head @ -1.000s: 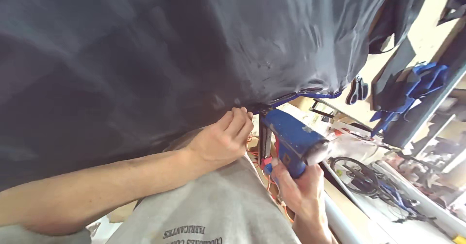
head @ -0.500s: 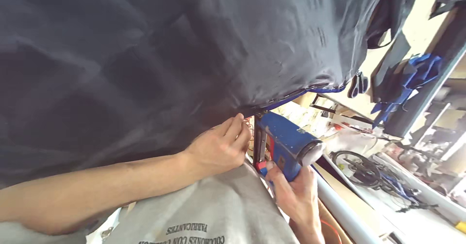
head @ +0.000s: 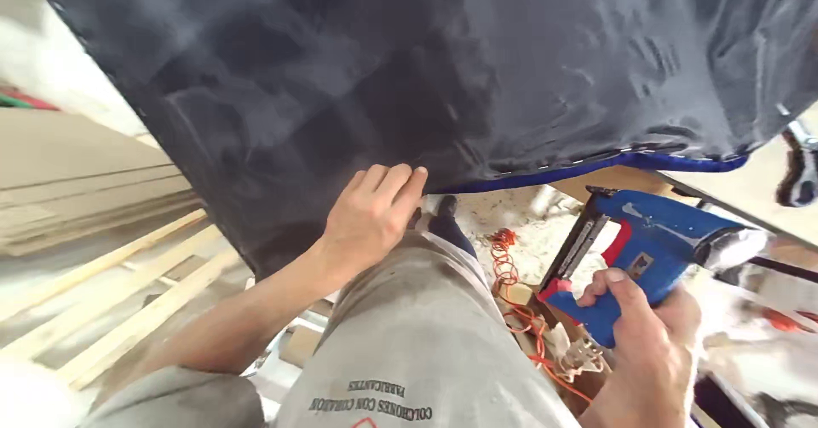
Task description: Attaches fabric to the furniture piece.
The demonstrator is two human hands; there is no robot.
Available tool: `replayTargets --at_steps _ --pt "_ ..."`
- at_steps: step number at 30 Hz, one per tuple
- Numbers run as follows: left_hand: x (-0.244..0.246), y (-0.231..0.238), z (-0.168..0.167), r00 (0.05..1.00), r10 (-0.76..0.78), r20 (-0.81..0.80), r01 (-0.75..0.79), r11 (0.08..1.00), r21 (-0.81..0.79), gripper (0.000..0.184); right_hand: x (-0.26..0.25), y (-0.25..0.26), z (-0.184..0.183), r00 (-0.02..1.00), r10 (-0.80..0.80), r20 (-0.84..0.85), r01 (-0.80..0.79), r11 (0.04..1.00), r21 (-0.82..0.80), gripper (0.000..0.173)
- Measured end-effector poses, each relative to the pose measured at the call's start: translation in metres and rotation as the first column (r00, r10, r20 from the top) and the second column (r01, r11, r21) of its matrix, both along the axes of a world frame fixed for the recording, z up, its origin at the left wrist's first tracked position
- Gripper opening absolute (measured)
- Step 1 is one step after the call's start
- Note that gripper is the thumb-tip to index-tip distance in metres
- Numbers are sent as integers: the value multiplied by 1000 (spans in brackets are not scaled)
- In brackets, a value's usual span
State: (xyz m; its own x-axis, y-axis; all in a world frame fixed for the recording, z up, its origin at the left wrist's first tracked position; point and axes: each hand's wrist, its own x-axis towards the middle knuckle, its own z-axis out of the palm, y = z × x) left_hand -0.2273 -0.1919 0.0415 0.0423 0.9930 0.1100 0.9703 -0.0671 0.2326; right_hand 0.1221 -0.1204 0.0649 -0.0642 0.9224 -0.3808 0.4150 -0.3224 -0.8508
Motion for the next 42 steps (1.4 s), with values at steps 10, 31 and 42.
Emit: replayTargets --at_steps 10,31,42 --pt "-33 14 -12 985 -157 -72 164 981 103 20 -52 -102 -4 996 -88 16 87 995 52 34" --pt "-39 20 -18 887 -422 -185 457 861 225 18 -95 -142 -29 982 -98 160 111 991 -77 44" --pt "-44 -26 1 997 -63 -53 62 998 -20 52 -66 -124 -35 954 7 300 37 990 -140 58"
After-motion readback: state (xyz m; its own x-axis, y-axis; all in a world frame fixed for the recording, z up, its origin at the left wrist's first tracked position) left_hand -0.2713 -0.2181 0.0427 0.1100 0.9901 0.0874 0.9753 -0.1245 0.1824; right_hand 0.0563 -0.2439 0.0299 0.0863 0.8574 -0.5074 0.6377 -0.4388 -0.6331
